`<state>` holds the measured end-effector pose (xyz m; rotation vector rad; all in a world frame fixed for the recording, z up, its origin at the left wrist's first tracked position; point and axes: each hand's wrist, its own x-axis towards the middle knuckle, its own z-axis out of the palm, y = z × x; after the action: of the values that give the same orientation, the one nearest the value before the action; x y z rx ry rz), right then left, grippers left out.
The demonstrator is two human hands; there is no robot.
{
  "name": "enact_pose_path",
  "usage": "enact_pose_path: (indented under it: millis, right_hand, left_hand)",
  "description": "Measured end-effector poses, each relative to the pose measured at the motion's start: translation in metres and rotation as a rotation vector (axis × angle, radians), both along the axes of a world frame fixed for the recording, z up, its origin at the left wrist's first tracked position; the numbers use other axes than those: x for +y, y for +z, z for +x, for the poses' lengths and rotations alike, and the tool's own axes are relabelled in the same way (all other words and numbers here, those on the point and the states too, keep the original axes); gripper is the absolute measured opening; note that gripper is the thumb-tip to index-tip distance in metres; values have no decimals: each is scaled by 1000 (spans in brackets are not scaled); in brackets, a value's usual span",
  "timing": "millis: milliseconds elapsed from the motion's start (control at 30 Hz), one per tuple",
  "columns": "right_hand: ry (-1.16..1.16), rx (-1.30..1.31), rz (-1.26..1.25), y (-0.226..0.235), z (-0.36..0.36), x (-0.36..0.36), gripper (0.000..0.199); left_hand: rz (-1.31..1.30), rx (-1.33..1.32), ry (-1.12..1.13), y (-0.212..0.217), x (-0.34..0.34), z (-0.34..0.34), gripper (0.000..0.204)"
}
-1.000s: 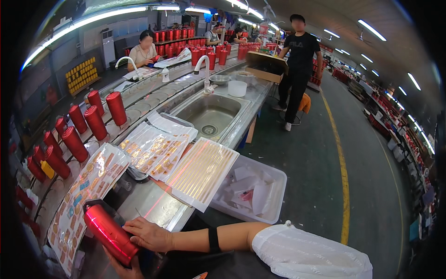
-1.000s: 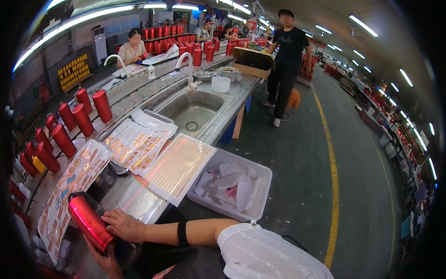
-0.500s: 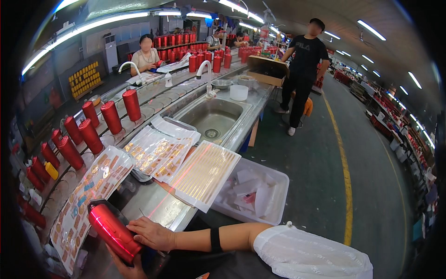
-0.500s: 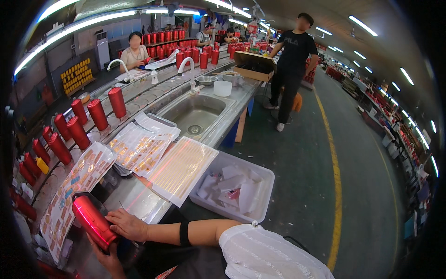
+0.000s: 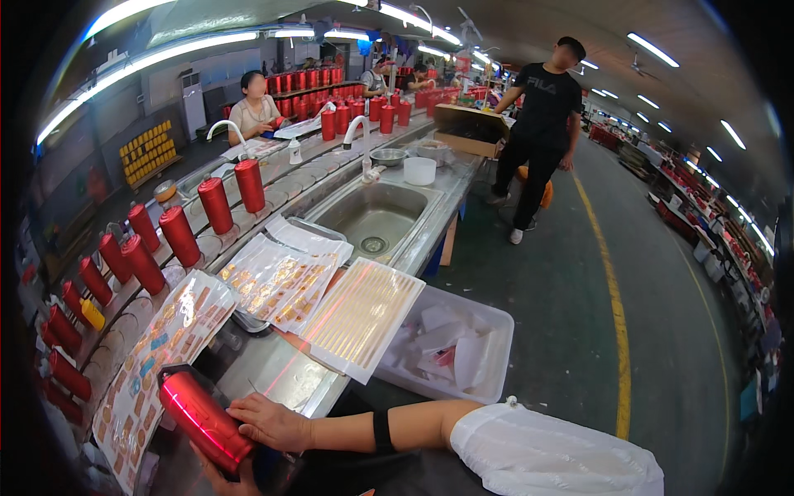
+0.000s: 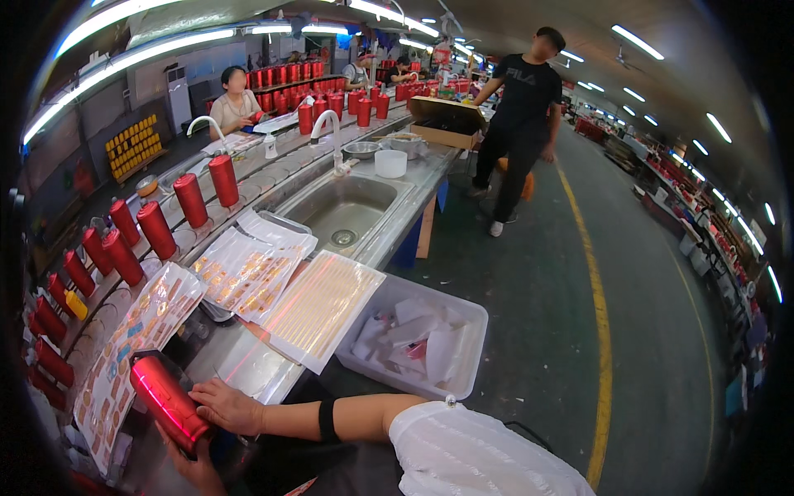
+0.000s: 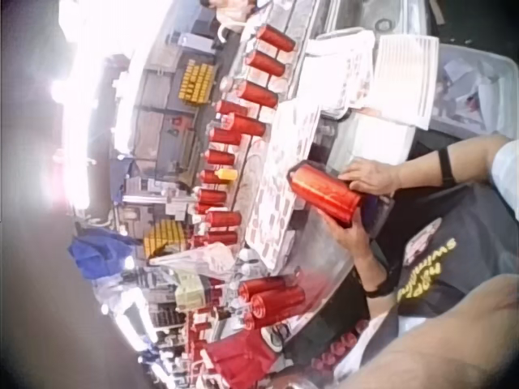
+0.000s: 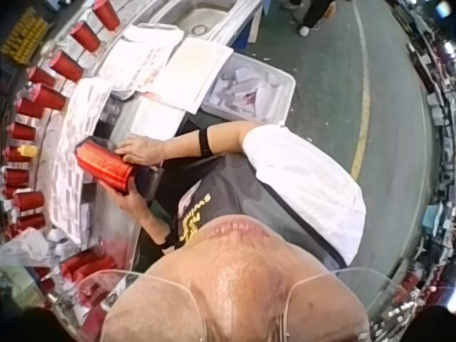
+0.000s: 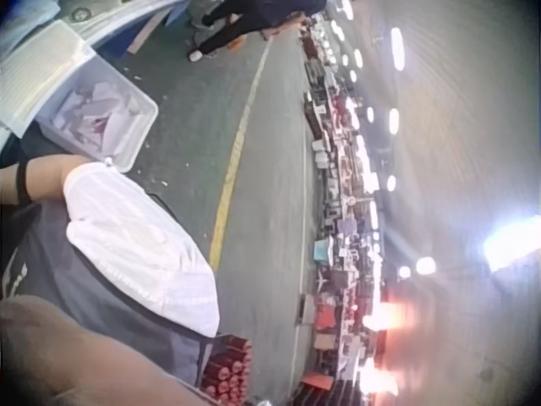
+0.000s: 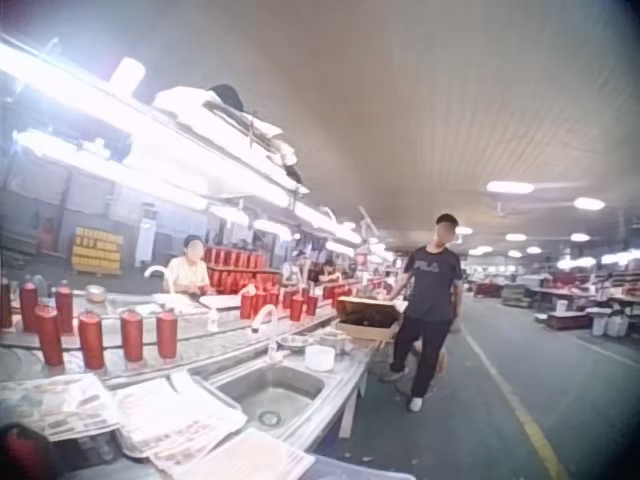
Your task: Applying gold decorative decals to red metallic canisters at a factory workstation.
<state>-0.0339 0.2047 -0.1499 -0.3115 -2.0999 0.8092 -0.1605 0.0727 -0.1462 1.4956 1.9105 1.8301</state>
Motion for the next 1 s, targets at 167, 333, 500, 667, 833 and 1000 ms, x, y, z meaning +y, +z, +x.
enact_pose_path:
  millis: [167, 333, 500, 667, 833, 1000]
  right_hand:
    - [12, -35, -17, 0, 1, 5, 47]
    - [30, -61, -42, 4, 4, 3, 48]
    - [0, 8, 3, 0, 2, 1, 44]
    - [1, 10, 6, 3, 1, 0, 43]
    - [0, -40, 17, -1, -1, 2, 46]
    - [7, -10, -7, 3, 2, 2, 45]
  left_hand:
    - [-79, 157, 77, 40, -5, 21, 91]
    - [-75, 157, 79, 40, -6, 19, 91]
    - [-84, 150, 73, 44, -7, 23, 93]
    - [-65, 234, 101, 41, -8, 19, 93]
    - [-84, 180, 91, 43, -8, 19, 93]
    - [-86, 153, 93, 42, -6, 23, 93]
